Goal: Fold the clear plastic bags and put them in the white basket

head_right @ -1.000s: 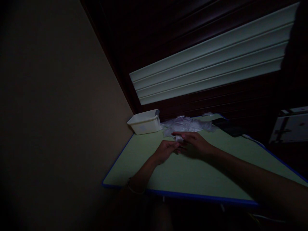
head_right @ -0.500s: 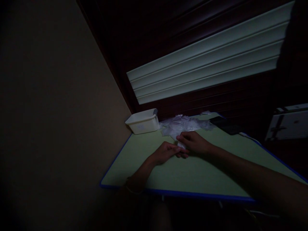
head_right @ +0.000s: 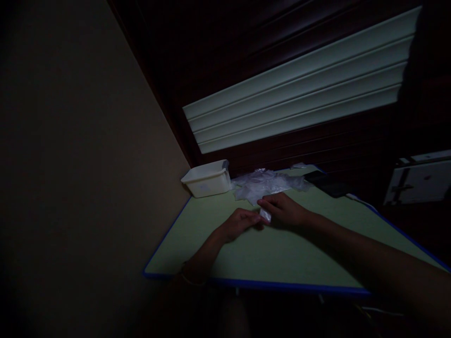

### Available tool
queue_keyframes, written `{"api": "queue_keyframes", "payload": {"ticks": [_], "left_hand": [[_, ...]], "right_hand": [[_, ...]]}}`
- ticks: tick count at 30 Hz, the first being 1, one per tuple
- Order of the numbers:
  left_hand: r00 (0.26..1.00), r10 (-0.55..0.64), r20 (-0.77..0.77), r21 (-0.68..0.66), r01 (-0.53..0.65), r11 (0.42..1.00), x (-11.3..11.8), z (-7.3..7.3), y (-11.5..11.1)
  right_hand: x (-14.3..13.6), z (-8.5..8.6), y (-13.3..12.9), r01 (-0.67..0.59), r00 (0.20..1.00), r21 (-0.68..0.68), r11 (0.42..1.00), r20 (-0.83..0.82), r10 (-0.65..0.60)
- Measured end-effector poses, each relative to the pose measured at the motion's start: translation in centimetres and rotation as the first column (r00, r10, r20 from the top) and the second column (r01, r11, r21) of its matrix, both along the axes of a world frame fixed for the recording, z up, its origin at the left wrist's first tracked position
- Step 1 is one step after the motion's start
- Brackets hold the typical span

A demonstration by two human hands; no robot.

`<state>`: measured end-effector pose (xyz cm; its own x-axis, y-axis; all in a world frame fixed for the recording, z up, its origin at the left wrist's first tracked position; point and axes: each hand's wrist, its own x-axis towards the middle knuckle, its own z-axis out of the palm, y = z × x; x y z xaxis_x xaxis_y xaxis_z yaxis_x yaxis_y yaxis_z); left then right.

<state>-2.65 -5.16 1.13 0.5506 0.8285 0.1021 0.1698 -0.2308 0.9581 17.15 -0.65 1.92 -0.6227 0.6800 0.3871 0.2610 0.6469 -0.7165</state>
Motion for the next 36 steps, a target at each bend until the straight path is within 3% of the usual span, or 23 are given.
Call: {"api": "queue_keyframes", "payload": {"ticks": [6,14,20,24,26,32,36], "left_hand": [[0.995,0.041,0.087,-0.045,-0.037,0.998,0.3,-0.2,0.1],[0.995,-0.009,0.102,-0.043,0.014,0.999,0.4,-0.1,0.0],[0.997,0.000,0.079,-0.043,0.004,0.999,0.2,-0.3,0.1],[0.967,0.219,0.128,-0.072,-0.211,0.975,0.4,-1.1,1.0],[0.949,0.273,0.158,-0.089,-0.262,0.961,0.5,-1.3,1.3],[0.978,0.172,0.117,-0.115,-0.159,0.981,0.8,-1.3,1.0],[0.967,0.223,0.122,-0.123,-0.208,0.970,1.0,-1.2,0.8]], "right_hand": [[-0.3,0.0,-0.3,-0.071,0.997,-0.051,0.996,-0.022,0.070],[-0.4,0.0,-0.7,-0.143,0.988,-0.199,0.970,-0.082,0.129],[-0.4,-0.3,-0.2,0.029,0.991,-0.126,0.992,-0.123,-0.045],[-0.2,-0.3,0.2,0.123,0.979,-0.053,0.991,-0.156,-0.130],[-0.3,-0.4,0.0,0.136,0.978,-0.038,0.990,-0.153,-0.140],[-0.8,-0.7,-0.4,0.161,0.979,-0.027,0.987,-0.122,-0.164],[-0.9,-1.1,-0.2,0.263,0.960,0.083,0.961,-0.118,-0.253]]}}
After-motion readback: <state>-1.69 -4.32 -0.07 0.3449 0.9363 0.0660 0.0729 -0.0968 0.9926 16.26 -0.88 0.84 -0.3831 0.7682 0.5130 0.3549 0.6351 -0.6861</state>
